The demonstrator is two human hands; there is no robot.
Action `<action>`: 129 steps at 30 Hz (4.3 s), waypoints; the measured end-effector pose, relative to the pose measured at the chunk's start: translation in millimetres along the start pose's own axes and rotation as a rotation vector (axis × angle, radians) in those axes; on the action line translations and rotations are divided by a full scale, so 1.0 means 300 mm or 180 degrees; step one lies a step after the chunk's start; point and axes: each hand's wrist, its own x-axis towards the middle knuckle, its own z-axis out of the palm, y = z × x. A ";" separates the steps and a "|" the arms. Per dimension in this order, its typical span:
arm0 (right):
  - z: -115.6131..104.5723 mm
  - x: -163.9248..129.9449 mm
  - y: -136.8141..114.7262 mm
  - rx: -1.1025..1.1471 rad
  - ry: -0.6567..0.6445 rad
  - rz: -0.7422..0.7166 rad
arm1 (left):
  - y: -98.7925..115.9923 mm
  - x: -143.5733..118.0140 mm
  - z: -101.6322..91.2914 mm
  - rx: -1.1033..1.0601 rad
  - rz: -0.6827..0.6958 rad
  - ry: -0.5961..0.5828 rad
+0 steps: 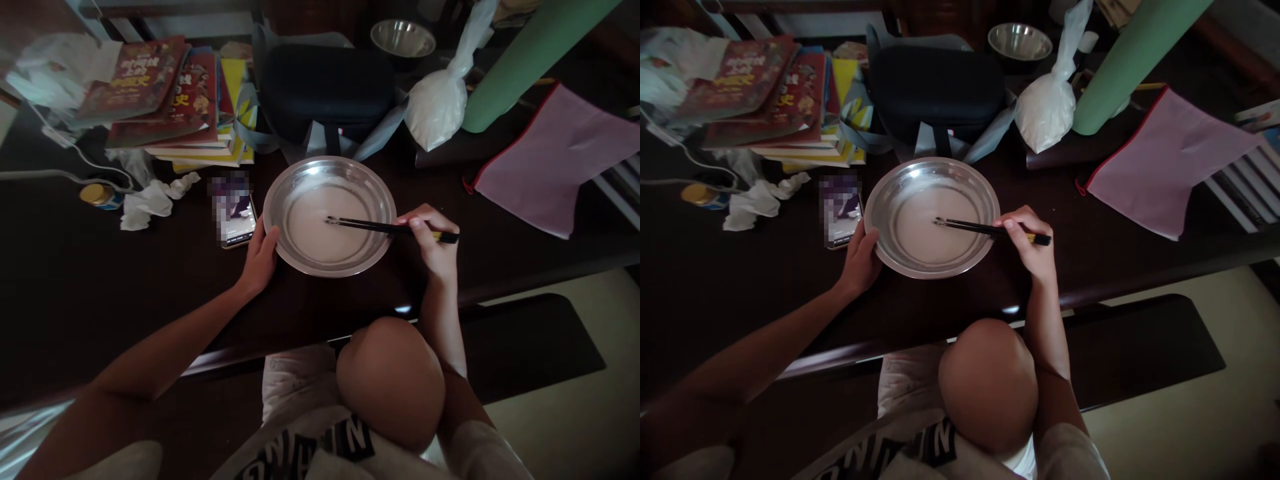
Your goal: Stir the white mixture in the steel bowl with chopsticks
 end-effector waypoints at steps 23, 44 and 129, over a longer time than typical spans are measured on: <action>0.002 -0.001 -0.001 0.0357 0.0104 0.0105 | 0.001 0.000 -0.002 0.0247 0.0177 -0.0073; 0.001 -0.002 0.001 0.0233 -0.0146 0.0028 | -0.001 -0.001 -0.001 0.0021 0.0045 0.0010; -0.001 0.001 -0.011 0.0313 0.0023 0.0157 | 0.004 -0.003 -0.002 0.0511 0.0303 -0.0074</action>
